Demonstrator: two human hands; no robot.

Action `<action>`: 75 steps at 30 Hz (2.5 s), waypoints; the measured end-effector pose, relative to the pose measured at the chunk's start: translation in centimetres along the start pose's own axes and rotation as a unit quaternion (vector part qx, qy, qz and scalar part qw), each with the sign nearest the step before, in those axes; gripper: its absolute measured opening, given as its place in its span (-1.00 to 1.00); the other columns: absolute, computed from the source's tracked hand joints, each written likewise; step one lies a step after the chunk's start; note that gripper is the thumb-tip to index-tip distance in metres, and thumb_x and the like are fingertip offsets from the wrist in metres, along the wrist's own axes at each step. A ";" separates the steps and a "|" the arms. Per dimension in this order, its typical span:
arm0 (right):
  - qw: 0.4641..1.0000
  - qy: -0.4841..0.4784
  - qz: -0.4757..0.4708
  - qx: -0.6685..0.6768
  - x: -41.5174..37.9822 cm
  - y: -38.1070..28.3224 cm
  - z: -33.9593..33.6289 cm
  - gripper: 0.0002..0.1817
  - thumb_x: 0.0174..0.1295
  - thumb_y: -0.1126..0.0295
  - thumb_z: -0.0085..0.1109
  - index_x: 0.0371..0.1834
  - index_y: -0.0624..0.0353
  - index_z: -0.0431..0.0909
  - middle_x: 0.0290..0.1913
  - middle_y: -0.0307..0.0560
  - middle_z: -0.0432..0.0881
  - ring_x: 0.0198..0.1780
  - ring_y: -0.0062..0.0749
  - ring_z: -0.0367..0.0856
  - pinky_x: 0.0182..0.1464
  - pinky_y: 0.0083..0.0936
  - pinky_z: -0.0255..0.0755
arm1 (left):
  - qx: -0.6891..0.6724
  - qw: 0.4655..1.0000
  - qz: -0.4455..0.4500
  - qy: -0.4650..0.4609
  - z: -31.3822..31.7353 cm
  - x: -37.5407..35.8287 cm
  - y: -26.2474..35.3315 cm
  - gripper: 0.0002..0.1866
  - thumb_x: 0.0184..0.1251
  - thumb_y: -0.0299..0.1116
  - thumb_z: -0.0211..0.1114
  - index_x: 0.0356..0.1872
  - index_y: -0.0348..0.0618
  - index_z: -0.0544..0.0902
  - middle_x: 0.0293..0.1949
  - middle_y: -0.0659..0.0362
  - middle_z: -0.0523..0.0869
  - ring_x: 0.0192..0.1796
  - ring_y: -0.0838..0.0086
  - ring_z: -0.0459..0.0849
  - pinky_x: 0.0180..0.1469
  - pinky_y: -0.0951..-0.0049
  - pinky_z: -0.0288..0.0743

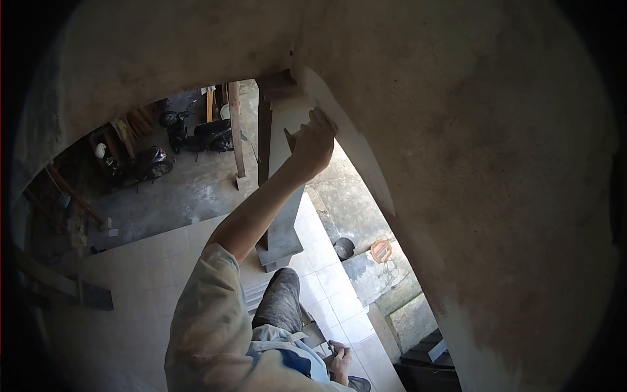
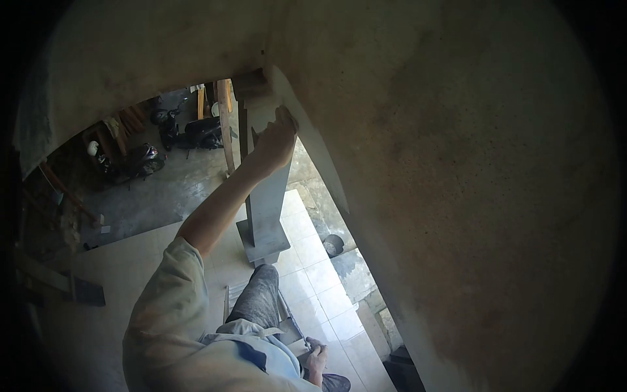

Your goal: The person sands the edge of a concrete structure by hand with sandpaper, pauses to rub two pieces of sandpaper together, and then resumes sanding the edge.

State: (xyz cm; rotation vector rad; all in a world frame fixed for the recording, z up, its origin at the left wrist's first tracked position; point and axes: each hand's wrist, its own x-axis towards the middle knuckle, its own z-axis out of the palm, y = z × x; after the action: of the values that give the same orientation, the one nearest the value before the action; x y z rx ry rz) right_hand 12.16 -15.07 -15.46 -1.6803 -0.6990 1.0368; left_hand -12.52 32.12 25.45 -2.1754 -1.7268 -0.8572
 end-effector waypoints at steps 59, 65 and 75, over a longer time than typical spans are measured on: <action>0.961 -0.006 0.071 -0.266 -0.6 -4.8 -0.5 -0.69 0.35 0.40 -0.24 -0.14 0.35 0.51 -0.13 0.13 0.67 -0.05 -0.04 0.64 0.02 -0.28 0.46 | -0.121 0.986 -0.104 -0.046 -0.2 1.9 -1.0 -0.59 0.10 -0.61 0.16 -0.02 -0.56 0.30 -0.27 -0.17 0.62 -0.24 0.11 0.74 -0.23 0.03 0.61; 0.944 0.006 0.070 -0.324 -0.5 -5.3 0.2 -0.70 0.35 0.40 -0.24 -0.15 0.33 0.50 -0.12 0.13 0.67 -0.07 -0.06 0.64 0.03 -0.28 0.45 | -0.092 0.996 -0.014 0.000 -1.5 -2.5 2.1 -0.63 0.14 -0.64 0.07 -0.04 -0.58 0.22 -0.16 -0.36 0.52 -0.22 -0.06 0.71 -0.15 -0.07 0.59; 0.972 -0.004 0.062 -0.227 -1.0 -6.8 0.5 -0.73 0.36 0.43 -0.24 -0.13 0.33 0.49 -0.15 0.11 0.67 -0.07 -0.14 0.65 0.02 -0.35 0.46 | -0.078 0.996 -0.016 -0.033 -4.2 -3.9 4.3 -0.47 0.10 -0.62 0.18 0.04 -0.76 0.17 -0.31 -0.27 0.59 -0.38 0.06 0.73 -0.41 0.29 0.65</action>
State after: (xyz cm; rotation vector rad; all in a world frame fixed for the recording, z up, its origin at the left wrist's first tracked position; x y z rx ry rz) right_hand 11.39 -13.44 -8.79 -2.1362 -0.8962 1.0207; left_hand -10.21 25.57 27.31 -2.3051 -1.7866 -0.9693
